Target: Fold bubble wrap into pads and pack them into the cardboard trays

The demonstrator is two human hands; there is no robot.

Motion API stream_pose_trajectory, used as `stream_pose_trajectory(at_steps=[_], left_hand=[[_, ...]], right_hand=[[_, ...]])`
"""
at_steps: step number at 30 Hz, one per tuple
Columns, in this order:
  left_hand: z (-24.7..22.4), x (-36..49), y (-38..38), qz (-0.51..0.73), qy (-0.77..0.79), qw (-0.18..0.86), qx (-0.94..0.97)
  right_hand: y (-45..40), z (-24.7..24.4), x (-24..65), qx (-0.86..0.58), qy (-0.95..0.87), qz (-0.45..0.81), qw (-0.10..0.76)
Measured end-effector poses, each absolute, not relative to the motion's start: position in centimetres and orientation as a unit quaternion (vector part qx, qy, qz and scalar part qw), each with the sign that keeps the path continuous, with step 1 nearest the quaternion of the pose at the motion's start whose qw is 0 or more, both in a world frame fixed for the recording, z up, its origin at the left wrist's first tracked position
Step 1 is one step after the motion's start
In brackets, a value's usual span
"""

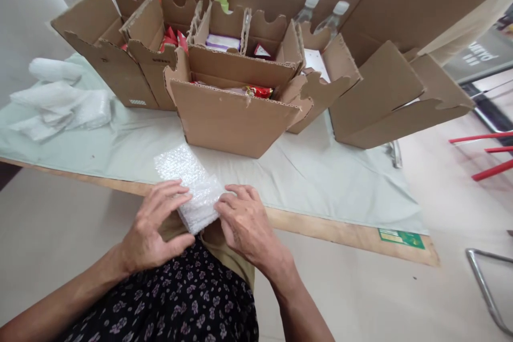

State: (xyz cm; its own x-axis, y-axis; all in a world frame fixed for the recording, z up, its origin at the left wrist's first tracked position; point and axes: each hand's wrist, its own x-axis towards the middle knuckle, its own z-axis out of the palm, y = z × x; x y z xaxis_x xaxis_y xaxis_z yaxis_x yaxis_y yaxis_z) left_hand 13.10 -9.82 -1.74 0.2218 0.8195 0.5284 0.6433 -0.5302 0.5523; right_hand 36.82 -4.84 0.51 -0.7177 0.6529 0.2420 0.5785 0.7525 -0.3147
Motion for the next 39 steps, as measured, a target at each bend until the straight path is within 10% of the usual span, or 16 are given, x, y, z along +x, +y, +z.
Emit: stream_pose_trajectory(at_steps=[11,25,39], left_hand=[[-3.1,13.0,-10.3,0.399,0.603,0.146,0.676],[-4.0,12.3,-9.9,0.398,0.602,0.102,0.685],[-4.4,10.0,-8.7,0.416,0.548,0.094,0.72]], right_hand=[[-4.3,-1.9,34.8,-0.358,-0.858,0.075,0.359],[-3.3,-3.3,33.3,-0.307,-0.93,0.046,0.196],[-2.9,-2.0,32.2,-0.364,-0.872,0.12,0.305]])
